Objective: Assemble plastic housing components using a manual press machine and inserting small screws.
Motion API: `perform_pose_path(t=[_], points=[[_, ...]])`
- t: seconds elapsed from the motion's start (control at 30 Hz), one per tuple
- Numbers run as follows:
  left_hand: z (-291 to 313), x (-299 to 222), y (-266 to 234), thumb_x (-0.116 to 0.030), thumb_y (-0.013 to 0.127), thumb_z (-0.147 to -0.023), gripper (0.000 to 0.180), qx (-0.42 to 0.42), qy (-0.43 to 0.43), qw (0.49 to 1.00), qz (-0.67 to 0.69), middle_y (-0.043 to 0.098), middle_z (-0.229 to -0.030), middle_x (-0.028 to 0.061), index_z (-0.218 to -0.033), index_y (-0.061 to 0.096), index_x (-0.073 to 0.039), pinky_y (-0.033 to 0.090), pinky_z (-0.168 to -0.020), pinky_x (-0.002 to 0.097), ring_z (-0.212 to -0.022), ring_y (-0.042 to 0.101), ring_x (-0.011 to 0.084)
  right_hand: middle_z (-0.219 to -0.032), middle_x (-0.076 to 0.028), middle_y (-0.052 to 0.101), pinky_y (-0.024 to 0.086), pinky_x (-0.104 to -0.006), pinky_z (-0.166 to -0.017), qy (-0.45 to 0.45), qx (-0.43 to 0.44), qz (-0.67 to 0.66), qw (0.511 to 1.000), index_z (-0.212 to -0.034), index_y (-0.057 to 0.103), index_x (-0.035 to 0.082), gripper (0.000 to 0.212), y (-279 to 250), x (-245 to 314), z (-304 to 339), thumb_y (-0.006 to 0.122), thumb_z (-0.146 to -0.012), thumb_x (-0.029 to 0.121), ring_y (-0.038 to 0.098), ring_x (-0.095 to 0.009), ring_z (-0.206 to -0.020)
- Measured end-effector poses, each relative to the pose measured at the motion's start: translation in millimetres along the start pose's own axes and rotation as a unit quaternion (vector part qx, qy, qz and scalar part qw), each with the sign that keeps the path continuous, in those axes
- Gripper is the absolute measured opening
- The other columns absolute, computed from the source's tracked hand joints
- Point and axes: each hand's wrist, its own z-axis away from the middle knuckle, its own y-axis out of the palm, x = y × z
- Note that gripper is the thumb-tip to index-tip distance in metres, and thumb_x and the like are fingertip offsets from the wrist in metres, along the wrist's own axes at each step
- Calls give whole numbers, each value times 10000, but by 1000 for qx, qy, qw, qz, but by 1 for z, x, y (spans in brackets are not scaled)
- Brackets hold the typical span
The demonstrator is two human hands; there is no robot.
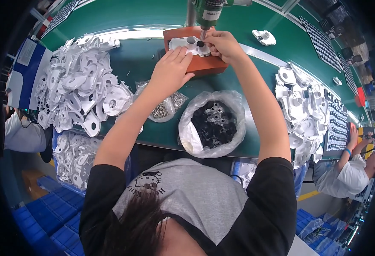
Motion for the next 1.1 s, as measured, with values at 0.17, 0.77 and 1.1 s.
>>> perform_pose_path(t=[0.17,0.77,1.1], points=[[0,0,-1,-240,747,-666,542,0,-2,1000,2,535,-1157,157,-1095,529,8,389,-974,376,-1116,502,281,-666,13,454,245,-186,-397,10,0,5,1000,-849,558,0,42,1,2,2,560,-863,40,352,-37,-489],[2,-1,-2,-244,731,-692,551,15,-12,1000,-3,529,-1200,177,-1132,522,12,369,-1001,386,-1149,494,294,-618,23,438,207,-186,-340,8,-12,76,997,-785,463,85,146,11,10,9,586,-850,39,303,-14,-407],[0,1,-1,-260,722,-705,558,35,-15,999,-9,517,-1217,181,-1144,514,15,356,-1012,386,-1179,471,296,-607,16,433,219,-202,-347,75,17,90,993,-789,460,90,163,-3,17,-6,603,-822,18,353,-33,-424]])
